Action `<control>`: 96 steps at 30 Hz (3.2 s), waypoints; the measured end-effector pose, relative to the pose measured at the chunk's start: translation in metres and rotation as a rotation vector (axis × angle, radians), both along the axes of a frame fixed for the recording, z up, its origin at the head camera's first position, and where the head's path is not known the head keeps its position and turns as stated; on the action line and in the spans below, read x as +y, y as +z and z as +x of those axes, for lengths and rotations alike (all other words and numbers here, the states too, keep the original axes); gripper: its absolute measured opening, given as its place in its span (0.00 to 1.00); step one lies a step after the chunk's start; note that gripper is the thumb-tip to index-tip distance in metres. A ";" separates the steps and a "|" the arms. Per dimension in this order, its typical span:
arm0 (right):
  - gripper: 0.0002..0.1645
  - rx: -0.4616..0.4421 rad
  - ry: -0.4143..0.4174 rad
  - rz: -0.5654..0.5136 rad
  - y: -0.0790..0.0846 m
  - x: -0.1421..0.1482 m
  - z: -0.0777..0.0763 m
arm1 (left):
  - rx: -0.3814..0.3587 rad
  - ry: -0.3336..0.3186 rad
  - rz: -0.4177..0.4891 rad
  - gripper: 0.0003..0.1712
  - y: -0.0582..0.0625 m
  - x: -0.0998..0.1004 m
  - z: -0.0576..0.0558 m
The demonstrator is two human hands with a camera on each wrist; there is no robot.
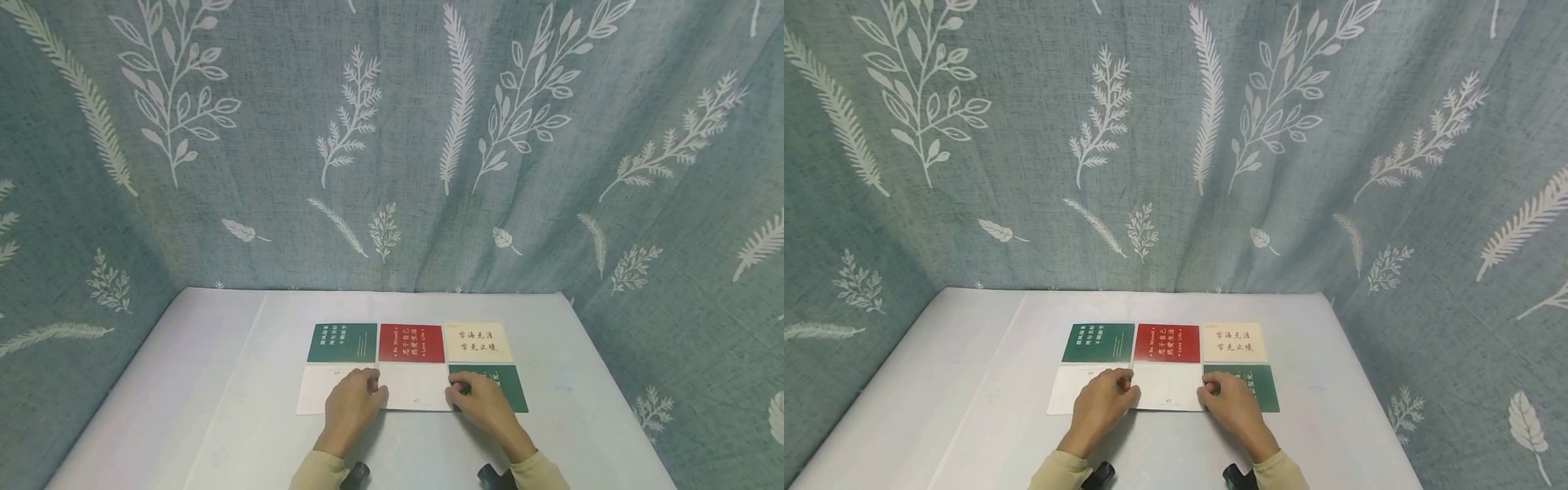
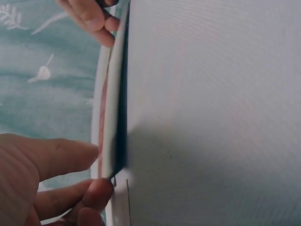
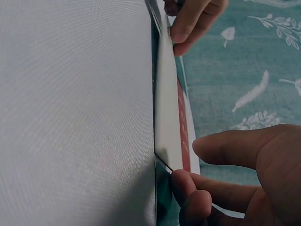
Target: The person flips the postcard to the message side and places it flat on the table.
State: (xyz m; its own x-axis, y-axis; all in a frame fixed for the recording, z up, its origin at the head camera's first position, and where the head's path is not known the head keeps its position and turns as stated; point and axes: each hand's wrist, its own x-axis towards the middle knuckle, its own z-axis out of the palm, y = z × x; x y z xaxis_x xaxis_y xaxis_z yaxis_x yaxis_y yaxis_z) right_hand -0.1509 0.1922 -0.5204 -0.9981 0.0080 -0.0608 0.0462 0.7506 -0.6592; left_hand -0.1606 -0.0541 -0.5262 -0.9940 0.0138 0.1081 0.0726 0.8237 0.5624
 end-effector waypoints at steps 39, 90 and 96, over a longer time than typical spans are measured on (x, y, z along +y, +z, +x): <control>0.29 -0.010 -0.255 -0.023 0.011 0.092 0.016 | 0.037 -0.253 0.059 0.17 0.008 0.074 -0.003; 0.24 -0.025 -0.266 -0.023 0.004 0.115 0.009 | -0.072 -0.343 -0.008 0.18 0.004 0.111 -0.009; 0.27 -0.077 -0.246 -0.072 0.003 0.121 0.011 | -0.083 -0.338 0.013 0.17 0.003 0.110 -0.009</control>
State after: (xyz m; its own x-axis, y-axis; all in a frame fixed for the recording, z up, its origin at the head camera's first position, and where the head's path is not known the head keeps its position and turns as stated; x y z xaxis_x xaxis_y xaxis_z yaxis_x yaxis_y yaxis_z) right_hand -0.1399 0.3132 -0.5171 -0.9591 0.2424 -0.1461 0.2736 0.6617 -0.6981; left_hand -0.1700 0.0563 -0.5232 -0.9390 0.3427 0.0289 0.2933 0.7540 0.5878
